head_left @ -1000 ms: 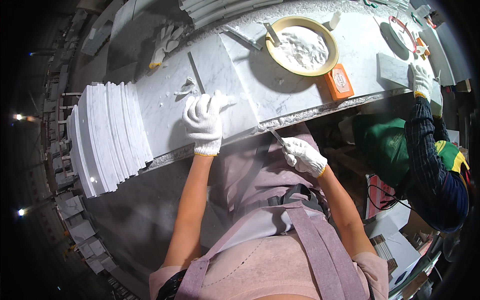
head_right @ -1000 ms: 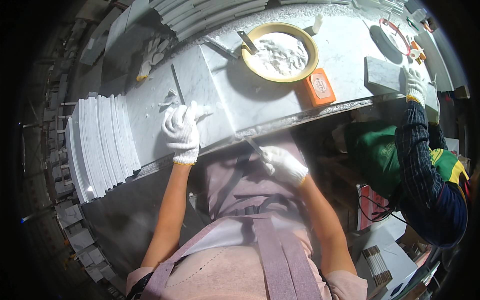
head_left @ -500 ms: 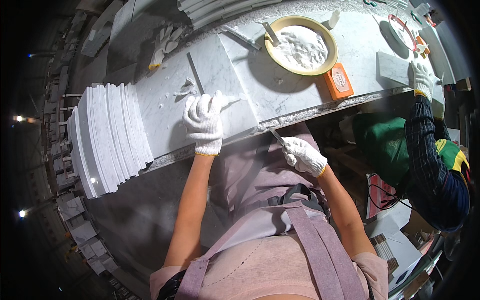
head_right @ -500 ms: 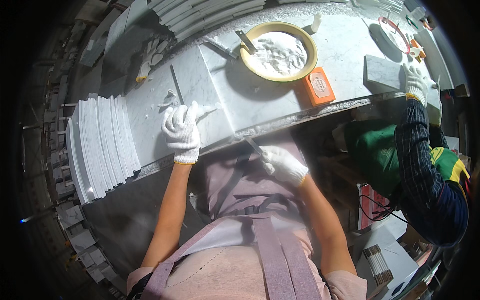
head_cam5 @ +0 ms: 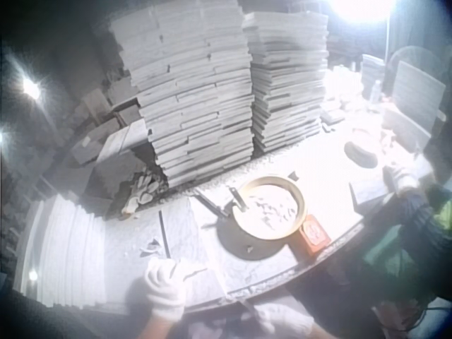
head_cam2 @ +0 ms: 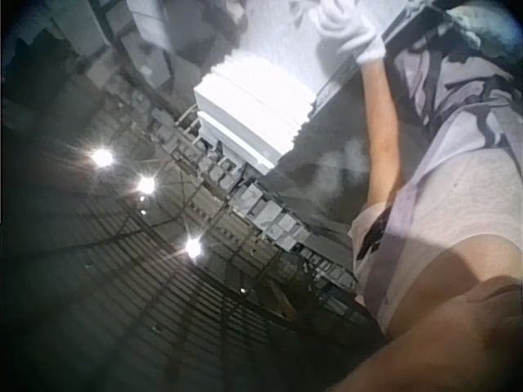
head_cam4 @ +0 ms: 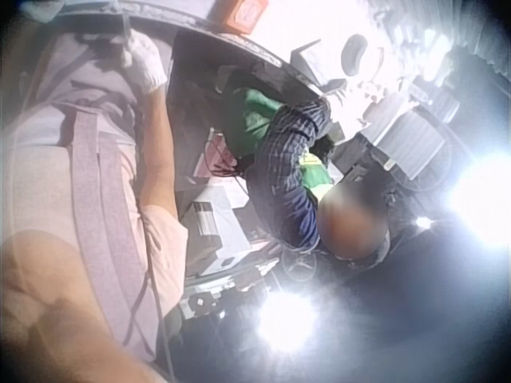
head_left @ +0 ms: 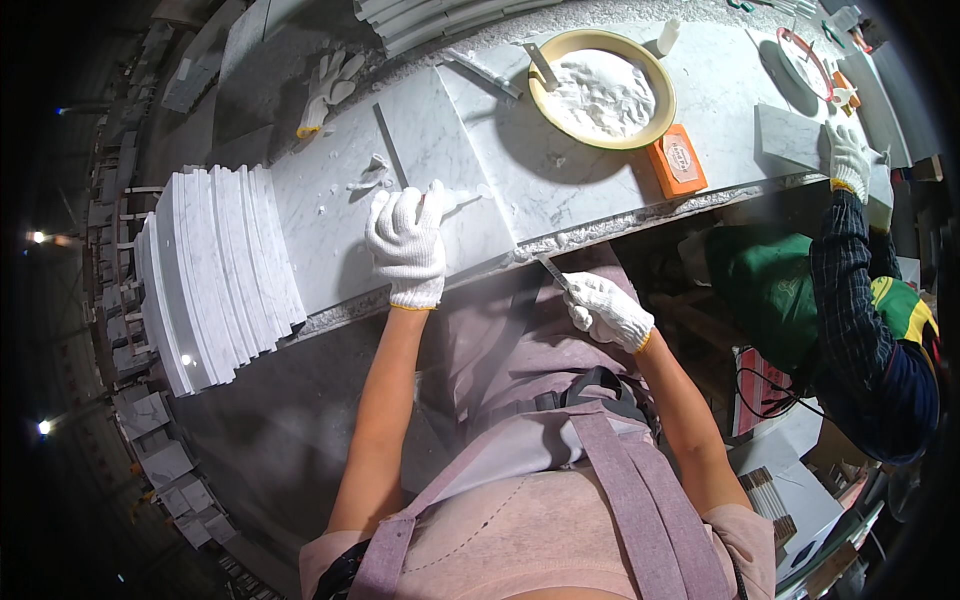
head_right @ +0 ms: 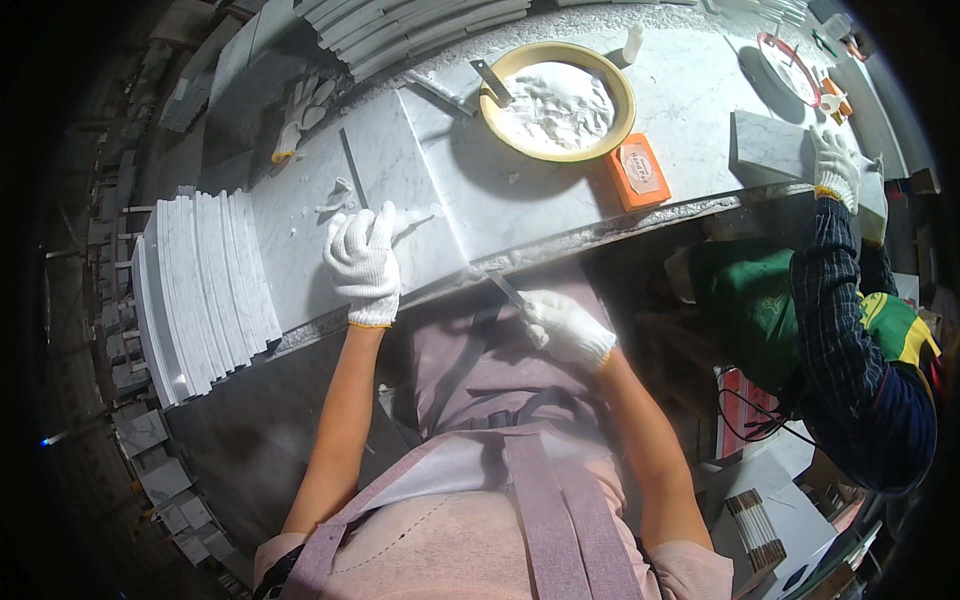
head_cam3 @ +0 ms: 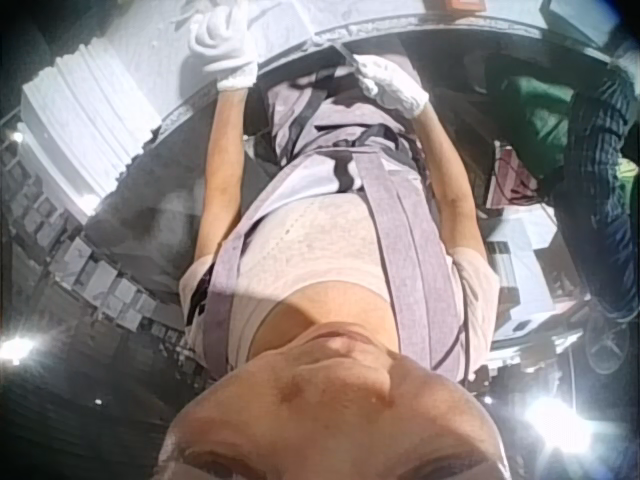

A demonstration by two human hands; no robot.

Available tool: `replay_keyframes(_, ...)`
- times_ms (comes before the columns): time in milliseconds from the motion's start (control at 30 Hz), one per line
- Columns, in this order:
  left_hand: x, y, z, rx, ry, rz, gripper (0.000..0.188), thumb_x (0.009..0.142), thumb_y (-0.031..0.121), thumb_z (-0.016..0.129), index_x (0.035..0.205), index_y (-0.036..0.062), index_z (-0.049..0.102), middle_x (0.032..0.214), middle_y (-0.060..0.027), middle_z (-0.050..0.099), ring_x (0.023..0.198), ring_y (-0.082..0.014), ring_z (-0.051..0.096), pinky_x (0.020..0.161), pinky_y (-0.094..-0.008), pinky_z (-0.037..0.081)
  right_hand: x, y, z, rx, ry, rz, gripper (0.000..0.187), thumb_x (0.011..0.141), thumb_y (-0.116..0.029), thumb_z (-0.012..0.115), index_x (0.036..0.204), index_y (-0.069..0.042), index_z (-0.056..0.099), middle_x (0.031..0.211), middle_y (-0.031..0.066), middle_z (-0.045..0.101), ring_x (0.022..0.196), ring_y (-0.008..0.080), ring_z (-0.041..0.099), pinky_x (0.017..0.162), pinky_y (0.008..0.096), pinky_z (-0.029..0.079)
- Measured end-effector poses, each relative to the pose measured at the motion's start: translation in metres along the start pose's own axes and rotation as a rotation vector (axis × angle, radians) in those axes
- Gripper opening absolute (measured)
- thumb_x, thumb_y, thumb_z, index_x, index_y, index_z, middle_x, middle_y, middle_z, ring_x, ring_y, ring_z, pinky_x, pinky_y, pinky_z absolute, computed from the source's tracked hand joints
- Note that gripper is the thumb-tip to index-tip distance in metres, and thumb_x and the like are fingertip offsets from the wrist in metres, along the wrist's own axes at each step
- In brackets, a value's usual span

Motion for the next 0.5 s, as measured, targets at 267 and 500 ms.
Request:
replay_keyframes(267,0.0005,0.0012,-0.0012,-0.017,0.03,0.049,0.038,0.079,0.011,0.08,0.115,0.0252,0.079,0.112,0.0007,0.062,0.112,-0.0214,0.061,0.108,-0.047,0.05,-0.0015,-0.0017,0.001,-0.058,0.006,0.004,0.024,0.1,-0.021,0.072,0.118,-0.006,0.066,0.088,0.0002,0.066,0.064,0.0086,0.06,0.055,0.0212,0.048)
replay_keyframes(500,0.003,0.0018,-0.0022,-0.035,0.046,0.079,0.037,0.08,0.01,0.081,0.114,0.024,0.079,0.112,0.0009,0.062,0.111,-0.0212,0.06,0.106,-0.0472,0.051,0.0025,0.001,-0.0026,-0.024,-0.026,-0.016,0.024,0.1,-0.021,0.072,0.117,-0.005,0.066,0.089,0.0011,0.067,0.066,0.0098,0.061,0.056,0.0225,0.049)
Point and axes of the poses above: each hand's wrist, its own x-axis towards the middle knuckle, its own z-axis out of the palm, y = z × x, the point moved 8 cm from there along x, towards the middle knuckle
